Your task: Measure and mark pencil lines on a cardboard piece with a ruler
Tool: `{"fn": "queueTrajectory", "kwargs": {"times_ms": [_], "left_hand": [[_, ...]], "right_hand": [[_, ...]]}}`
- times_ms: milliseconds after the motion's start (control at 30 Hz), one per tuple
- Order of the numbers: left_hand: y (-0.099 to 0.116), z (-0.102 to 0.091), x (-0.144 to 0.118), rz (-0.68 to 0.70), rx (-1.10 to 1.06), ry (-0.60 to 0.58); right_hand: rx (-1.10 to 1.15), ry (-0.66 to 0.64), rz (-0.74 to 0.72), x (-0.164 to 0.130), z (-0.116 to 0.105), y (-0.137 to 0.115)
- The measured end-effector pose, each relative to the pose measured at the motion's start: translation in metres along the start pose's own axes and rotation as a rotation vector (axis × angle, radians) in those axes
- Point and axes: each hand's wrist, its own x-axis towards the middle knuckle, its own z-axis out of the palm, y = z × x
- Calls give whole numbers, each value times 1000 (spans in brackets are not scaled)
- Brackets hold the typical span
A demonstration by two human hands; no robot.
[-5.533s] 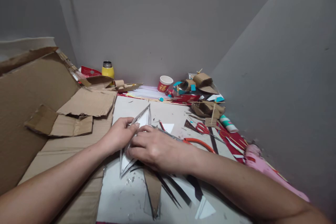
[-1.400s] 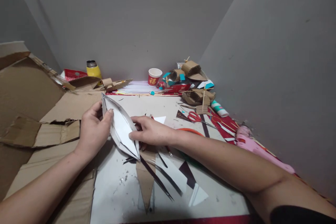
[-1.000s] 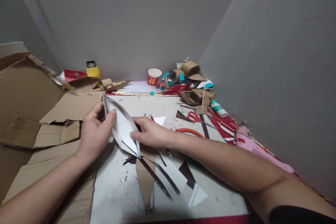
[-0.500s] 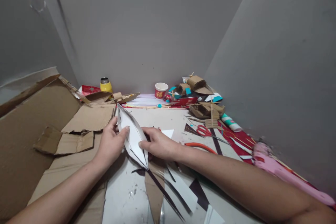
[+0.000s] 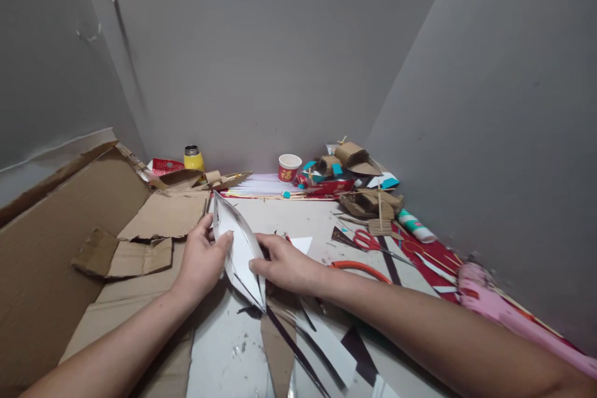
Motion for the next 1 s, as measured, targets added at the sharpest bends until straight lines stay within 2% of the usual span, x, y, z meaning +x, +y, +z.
{"fn": "queueTrajectory", "kwargs": {"times_ms": [233, 433, 567, 667, 767, 867, 933, 1000], "left_hand": [[0, 0, 1, -10, -3, 4], [5, 2, -1, -70, -18, 12], [5, 0, 1, -103, -38, 26], [3, -4, 9, -116, -56, 81], [1, -10, 18, -134, -69, 130], [-1, -13, 24, -156, -80, 135], [-2, -15, 25, -172, -82, 120], [-2, -15, 25, -190, -78, 99]], "right_hand": [[60, -32, 99, 0, 1, -3], [99, -62, 186, -2, 1, -5], [98, -63, 191, -2, -4, -8], [67, -78, 142, -1, -15, -13], [-115, 5, 38, -1, -31, -20], [-465, 62, -47, -2, -48, -25], [-689, 18, -52, -3, -58, -24], [-822, -87, -55, -4, -65, -21]]}}
